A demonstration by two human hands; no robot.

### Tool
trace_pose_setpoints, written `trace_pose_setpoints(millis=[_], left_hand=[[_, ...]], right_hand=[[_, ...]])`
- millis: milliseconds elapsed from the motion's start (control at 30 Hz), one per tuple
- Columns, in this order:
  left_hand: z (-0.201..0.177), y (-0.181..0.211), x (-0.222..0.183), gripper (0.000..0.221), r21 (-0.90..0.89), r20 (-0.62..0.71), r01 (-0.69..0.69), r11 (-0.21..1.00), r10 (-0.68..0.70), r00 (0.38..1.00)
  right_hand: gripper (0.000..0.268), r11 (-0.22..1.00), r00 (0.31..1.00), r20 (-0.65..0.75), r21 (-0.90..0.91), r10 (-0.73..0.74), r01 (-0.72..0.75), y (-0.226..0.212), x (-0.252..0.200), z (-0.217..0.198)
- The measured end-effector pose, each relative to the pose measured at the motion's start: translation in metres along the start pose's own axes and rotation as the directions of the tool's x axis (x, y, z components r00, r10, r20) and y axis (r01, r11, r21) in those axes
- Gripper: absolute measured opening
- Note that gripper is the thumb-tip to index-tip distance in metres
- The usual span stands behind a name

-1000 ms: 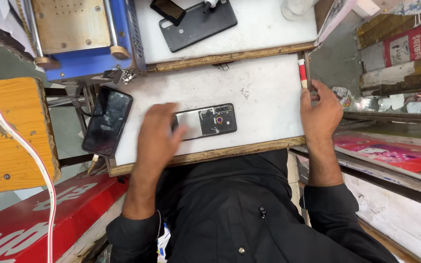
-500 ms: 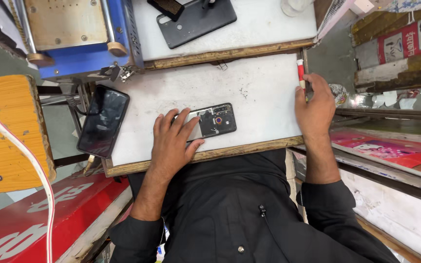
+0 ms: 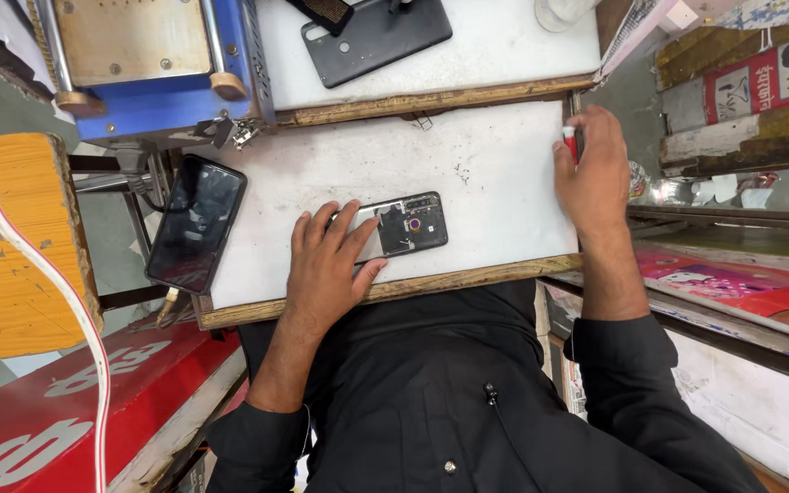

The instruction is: The person disassembles a smartphone, removes the battery and internal components, and applies adhesive to the back cover. They handle the phone, battery, and a small tube of adhesive while working at a cluttered workbench.

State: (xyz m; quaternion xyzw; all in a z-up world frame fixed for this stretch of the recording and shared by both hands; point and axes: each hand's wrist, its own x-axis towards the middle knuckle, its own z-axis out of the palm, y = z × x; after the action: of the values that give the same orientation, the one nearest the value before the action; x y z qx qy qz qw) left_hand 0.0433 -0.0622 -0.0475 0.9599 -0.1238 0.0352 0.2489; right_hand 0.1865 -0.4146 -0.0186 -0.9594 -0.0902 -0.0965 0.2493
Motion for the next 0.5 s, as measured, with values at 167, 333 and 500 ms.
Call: trace_pose_setpoints(millis=[167, 333, 500], left_hand=[[-0.003, 0.000, 0.002, 0.057, -0.017, 0.004, 0.009, 1.000, -0.009, 1.000], [-0.012, 0.020, 0.006, 0.050, -0.079, -0.158, -0.034, 0.996, 0.021, 0.987], [-0.009, 0.073, 0.006, 0.053, -0.447, -0.198, -0.157, 0.881, 0.074, 0.977]], right_hand=[[0.022, 0.958, 0.984, -0.135, 0.276, 0.117, -0.076, -0.007, -0.021, 0.000], [0.027, 0.768, 0.944, -0.291, 0.565, -0.154, 0.300, -0.029, -0.049, -0.015], [0.027, 0.628, 0.891, -0.048, 0.692, -0.451, 0.356, -0.097, -0.094, -0.005]])
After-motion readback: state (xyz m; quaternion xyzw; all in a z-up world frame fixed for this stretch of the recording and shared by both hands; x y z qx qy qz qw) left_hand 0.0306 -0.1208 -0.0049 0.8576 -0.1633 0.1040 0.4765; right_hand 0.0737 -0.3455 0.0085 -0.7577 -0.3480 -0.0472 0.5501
